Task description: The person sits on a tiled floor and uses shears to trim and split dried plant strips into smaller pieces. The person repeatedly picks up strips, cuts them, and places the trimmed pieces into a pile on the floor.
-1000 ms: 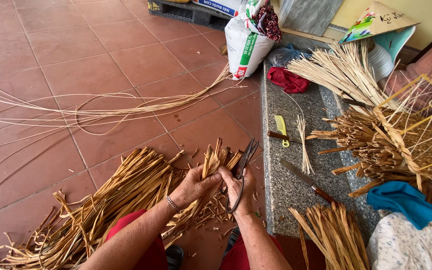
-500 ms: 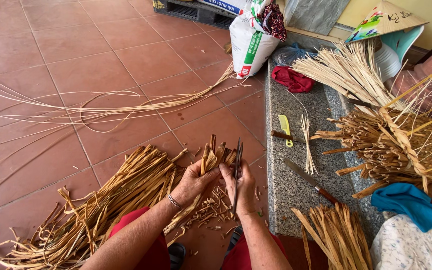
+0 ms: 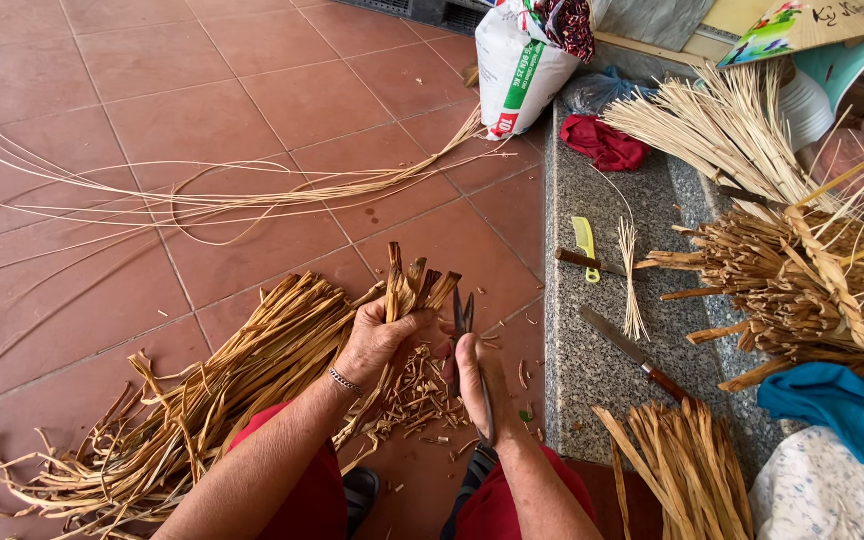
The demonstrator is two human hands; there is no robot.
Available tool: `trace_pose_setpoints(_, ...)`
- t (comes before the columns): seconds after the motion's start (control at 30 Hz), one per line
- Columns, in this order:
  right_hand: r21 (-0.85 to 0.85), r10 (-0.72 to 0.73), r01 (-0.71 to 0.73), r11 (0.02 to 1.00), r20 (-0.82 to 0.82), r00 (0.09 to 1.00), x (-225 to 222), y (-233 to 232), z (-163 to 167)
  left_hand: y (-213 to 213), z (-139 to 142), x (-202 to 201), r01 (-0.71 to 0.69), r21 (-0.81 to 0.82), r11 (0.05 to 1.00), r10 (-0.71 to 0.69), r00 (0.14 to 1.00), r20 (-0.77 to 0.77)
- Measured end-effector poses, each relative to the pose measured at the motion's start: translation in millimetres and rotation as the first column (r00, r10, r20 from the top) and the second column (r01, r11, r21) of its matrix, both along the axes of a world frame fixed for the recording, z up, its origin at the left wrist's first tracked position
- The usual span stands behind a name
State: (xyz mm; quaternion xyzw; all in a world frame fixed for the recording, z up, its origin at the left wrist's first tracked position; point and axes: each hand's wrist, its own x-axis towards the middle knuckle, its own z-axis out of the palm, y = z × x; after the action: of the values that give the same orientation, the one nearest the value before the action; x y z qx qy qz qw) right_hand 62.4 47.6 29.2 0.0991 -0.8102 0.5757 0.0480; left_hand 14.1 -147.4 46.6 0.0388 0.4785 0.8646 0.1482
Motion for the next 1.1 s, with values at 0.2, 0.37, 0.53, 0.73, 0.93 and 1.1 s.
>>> trace_pose_setpoints(0.2, 0.075, -0.069, 0.078, 0.994, -0.120, 0.990, -6, 1, -12, 2, -2, -1, 0.012, -0.094, 0.996, -0.017, 0.999, -0.050)
trace_pose_setpoints(0.37, 0.126, -0.057, 0.081, 0.989, -0.181, 0.982, -6, -1, -6, 0, -15, -5, 0.007, -0.149, 0.989, -0.011, 1.000, -0.027)
trace_pose_setpoints(0.53, 0.081, -0.082, 0.097, 0.992, -0.176, 0.981, -1, -7, -1, 1, -17, -5, 0.026, -0.127, 0.992, -0.031, 0.999, -0.034)
trace_pose_setpoints(0.73, 0.029, -0.125, 0.126, 0.992, -0.041, 0.991, 2, -12, -2, -2, -19, -8, 0.040, -0.092, 0.995, -0.043, 0.999, -0.028)
trace_pose_setpoints(0.93, 0.018, -0.130, 0.130, 0.991, 0.015, 0.991, -7, -5, -13, -3, -19, -4, 0.104, -0.175, 0.979, -0.108, 0.994, -0.014)
trace_pose_setpoints(1.1, -0.069, -0.210, 0.227, 0.972, 0.187, 0.960, -6, 2, -8, -1, -9, -4, 0.063, -0.174, 0.983, -0.064, 0.998, -0.003)
